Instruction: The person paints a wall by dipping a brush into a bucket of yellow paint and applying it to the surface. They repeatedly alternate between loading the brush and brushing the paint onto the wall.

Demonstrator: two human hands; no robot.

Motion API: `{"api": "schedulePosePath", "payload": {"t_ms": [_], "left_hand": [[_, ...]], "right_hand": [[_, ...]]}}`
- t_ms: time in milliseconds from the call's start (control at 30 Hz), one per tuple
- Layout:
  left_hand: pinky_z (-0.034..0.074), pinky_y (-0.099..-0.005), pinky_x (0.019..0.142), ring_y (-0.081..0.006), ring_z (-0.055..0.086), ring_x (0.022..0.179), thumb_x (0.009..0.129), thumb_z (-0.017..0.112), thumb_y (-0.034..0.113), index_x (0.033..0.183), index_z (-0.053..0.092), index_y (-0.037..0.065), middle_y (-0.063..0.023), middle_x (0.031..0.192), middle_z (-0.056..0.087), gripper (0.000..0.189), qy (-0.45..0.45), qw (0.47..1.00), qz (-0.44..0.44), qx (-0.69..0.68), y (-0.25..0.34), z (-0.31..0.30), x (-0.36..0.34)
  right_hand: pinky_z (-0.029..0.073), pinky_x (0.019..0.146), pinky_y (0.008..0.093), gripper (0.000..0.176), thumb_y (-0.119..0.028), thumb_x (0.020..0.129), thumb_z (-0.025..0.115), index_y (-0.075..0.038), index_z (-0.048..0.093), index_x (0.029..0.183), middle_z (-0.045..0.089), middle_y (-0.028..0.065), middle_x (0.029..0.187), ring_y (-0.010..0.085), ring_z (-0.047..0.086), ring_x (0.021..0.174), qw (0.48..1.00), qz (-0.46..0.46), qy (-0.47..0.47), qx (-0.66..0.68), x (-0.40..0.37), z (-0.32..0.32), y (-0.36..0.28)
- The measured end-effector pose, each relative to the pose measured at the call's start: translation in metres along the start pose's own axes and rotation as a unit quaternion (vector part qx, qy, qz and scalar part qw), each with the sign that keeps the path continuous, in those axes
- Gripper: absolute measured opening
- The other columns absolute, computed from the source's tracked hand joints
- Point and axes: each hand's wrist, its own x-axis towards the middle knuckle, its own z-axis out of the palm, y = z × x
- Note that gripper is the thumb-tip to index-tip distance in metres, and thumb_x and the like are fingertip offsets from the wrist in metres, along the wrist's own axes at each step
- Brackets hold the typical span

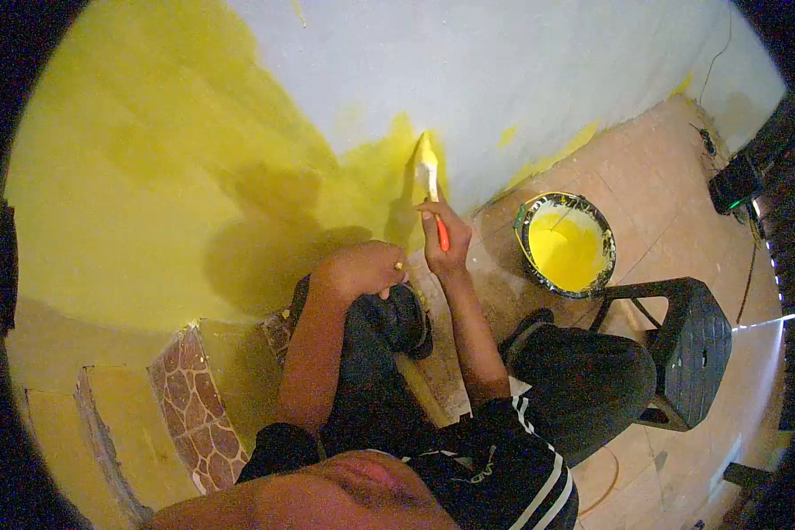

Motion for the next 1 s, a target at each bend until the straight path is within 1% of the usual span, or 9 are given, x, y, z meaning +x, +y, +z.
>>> {"api": "schedulePosePath", "payload": {"t_ms": [233, 367, 500, 600, 667, 700, 900, 967, 1000], "left_hand": [[0.048, -0.041, 0.062, -0.0285, 0.062, 0.062, 0.079, 0.054, 0.023, 0.078, 0.059, 0.0, -0.0129, 0.061, 0.062, 0.024, 0.016, 1.0, 0.016, -0.001, 0.005, -0.004, -0.006], [0.049, -0.0388, 0.068, -0.0278, 0.064, 0.073, 0.073, 0.05, 0.015, 0.077, 0.062, 0.0, -0.0156, 0.074, 0.064, 0.019, -0.008, 1.0, -0.025, -0.003, 0.009, -0.008, -0.008], [0.049, -0.0395, 0.069, -0.0291, 0.064, 0.074, 0.072, 0.05, 0.014, 0.078, 0.063, -0.001, -0.0171, 0.077, 0.064, 0.02, 0.005, 1.0, -0.019, 0.018, 0.008, -0.004, -0.008], [0.049, -0.0404, 0.071, -0.031, 0.063, 0.077, 0.071, 0.051, 0.014, 0.079, 0.063, -0.002, -0.0188, 0.08, 0.064, 0.021, -0.001, 1.0, -0.018, 0.013, 0.011, -0.01, -0.012], [0.048, -0.041, 0.069, -0.0304, 0.063, 0.071, 0.075, 0.052, 0.019, 0.078, 0.061, -0.001, -0.0162, 0.071, 0.062, 0.022, 0.024, 0.999, 0.001, 0.022, 0.0, 0.001, -0.004], [0.048, -0.0417, 0.068, -0.0298, 0.062, 0.066, 0.078, 0.053, 0.024, 0.077, 0.059, 0.0, -0.0137, 0.063, 0.061, 0.025, 0.049, 0.998, 0.019, 0.032, -0.002, 0.002, -0.004], [0.048, -0.0416, 0.066, -0.0302, 0.062, 0.065, 0.078, 0.054, 0.024, 0.077, 0.059, 0.0, -0.0131, 0.064, 0.062, 0.025, 0.05, 0.998, 0.04, 0.029, -0.002, 0.002, -0.004], [0.048, -0.0415, 0.065, -0.0298, 0.062, 0.065, 0.078, 0.054, 0.024, 0.076, 0.059, 0.0, -0.0131, 0.064, 0.062, 0.025, 0.033, 0.999, 0.026, 0.016, -0.003, 0.003, -0.002], [0.048, -0.0414, 0.064, -0.0294, 0.062, 0.065, 0.078, 0.054, 0.024, 0.075, 0.059, -0.001, -0.0132, 0.064, 0.062, 0.025, 0.013, 1.0, 0.011, 0.006, -0.003, 0.002, -0.001]], "right_hand": [[0.046, 0.08, 0.029, 0.013, -0.004, 0.083, 0.051, -0.001, 0.062, 0.089, 0.064, 0.0146, 0.087, 0.0194, 0.062, 0.082, 0.997, -0.018, -0.036, 0.058, 0.003, -0.016, -0.01], [0.044, 0.082, 0.029, 0.013, -0.002, 0.083, 0.05, 0.0, 0.062, 0.09, 0.064, 0.0143, 0.09, 0.0181, 0.06, 0.087, 0.998, -0.014, -0.017, 0.058, 0.009, -0.027, 0.003], [0.044, 0.083, 0.0294, 0.015, 0.001, 0.085, 0.049, -0.001, 0.061, 0.094, 0.06, 0.0172, 0.107, 0.0196, 0.059, 0.094, 0.999, 0.026, 0.008, 0.035, 0.018, -0.03, 0.021], [0.045, 0.076, 0.0271, 0.015, 0.0, 0.087, 0.048, -0.002, 0.061, 0.095, 0.061, 0.0153, 0.106, 0.0176, 0.059, 0.086, 0.996, -0.08, 0.03, -0.028, 0.027, -0.029, 0.028], [0.043, 0.087, 0.0331, 0.018, 0.005, 0.083, 0.049, -0.001, 0.059, 0.096, 0.05, 0.0222, 0.122, 0.0266, 0.052, 0.111, 0.995, -0.092, 0.006, -0.045, 0.029, -0.032, 0.026], [0.043, 0.087, 0.0331, 0.018, 0.005, 0.083, 0.049, -0.001, 0.059, 0.096, 0.05, 0.0222, 0.122, 0.0266, 0.052, 0.111, 0.995, -0.093, 0.006, -0.045, 0.03, -0.033, 0.027], [0.043, 0.087, 0.0325, 0.018, 0.006, 0.081, 0.05, -0.002, 0.061, 0.092, 0.051, 0.0227, 0.12, 0.026, 0.055, 0.107, 0.989, -0.053, 0.08, -0.11, 0.032, -0.035, 0.021], [0.043, 0.086, 0.0317, 0.018, 0.006, 0.081, 0.051, -0.002, 0.062, 0.092, 0.051, 0.0225, 0.121, 0.0246, 0.055, 0.105, 0.994, 0.024, 0.099, -0.042, 0.034, -0.04, 0.025], [0.043, 0.087, 0.0304, 0.018, 0.006, 0.081, 0.051, -0.002, 0.062, 0.093, 0.053, 0.0216, 0.118, 0.0232, 0.056, 0.104, 0.996, -0.015, 0.083, -0.042, 0.034, -0.04, 0.027]]}}
